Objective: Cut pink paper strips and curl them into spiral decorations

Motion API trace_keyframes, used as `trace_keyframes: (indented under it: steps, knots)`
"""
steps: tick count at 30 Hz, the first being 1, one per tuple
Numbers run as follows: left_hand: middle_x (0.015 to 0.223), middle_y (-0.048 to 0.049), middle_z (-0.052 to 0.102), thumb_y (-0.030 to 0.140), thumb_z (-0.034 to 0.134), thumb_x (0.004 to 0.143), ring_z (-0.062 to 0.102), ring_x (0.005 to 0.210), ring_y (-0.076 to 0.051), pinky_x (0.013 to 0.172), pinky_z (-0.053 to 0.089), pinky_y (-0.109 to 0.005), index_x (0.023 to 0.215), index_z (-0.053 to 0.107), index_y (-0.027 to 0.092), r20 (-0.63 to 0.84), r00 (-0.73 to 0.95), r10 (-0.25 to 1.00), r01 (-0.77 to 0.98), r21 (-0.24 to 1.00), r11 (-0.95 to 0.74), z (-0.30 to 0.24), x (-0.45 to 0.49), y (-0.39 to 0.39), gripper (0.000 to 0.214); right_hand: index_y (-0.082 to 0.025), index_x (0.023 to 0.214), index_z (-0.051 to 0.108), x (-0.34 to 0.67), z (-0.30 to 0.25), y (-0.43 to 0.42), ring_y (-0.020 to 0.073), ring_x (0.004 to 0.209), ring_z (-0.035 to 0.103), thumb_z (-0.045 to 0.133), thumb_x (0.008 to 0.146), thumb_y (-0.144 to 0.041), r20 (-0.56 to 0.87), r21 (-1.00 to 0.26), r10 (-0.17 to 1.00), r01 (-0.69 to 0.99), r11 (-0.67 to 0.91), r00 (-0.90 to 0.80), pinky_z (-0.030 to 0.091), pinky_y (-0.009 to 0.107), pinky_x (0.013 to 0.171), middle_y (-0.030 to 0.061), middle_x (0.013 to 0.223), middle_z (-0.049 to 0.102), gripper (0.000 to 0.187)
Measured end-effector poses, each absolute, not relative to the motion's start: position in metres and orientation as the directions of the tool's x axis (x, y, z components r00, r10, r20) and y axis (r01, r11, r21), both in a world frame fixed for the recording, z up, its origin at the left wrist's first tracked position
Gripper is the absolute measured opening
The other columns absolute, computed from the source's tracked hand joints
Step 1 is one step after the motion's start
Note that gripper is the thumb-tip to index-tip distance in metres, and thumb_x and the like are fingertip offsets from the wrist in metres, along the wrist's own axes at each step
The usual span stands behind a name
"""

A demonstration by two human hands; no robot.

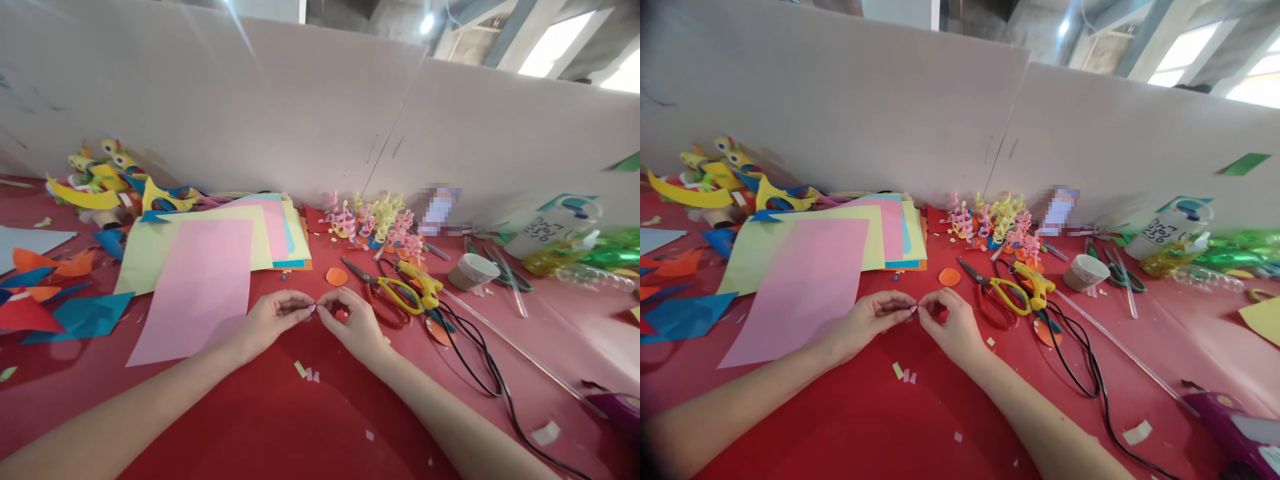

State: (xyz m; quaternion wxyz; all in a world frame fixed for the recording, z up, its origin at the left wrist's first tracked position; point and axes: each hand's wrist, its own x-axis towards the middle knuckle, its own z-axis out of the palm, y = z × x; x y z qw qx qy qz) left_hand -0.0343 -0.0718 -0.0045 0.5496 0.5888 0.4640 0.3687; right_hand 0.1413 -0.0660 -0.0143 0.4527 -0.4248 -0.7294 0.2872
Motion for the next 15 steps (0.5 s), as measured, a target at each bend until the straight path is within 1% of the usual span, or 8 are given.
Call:
trace_keyframes:
  steps: [7,15]
  knots:
    - [0.092,-0.0021,0.069,0.031,0.062,0.077,0.062,0.090,-0.018,0.085,0.046,-0.033,0.088,0.065,0.022,-0.021,0.311,0.950,0.225,0.973,-0.052,-0.0046,-0.0360,-0.0707,0.015,-0.020,0.073,0.061,0.1415,-0.0168,-0.0642,0.0135,0.062,0.056,0.056,0.074,-0.016,0.399,-0.797,0.881,0.380,0.470,-0.254,0.048,0.025,0.061,0.0005,0.067,0.058,0.006]
    - [0.093,-0.0023,0.069,0.028,0.060,0.078,0.063,0.089,-0.018,0.083,0.047,-0.031,0.089,0.067,0.023,-0.019,0.337,0.941,0.270,0.960,-0.077,-0.0054,-0.0353,-0.0704,0.014,-0.019,0.070,0.060,0.1414,-0.0170,-0.0644,0.0132,0.060,0.056,0.057,0.070,-0.014,0.396,-0.783,0.879,0.403,0.474,-0.266,0.047,0.024,0.059,0.0004,0.065,0.058,0.006]
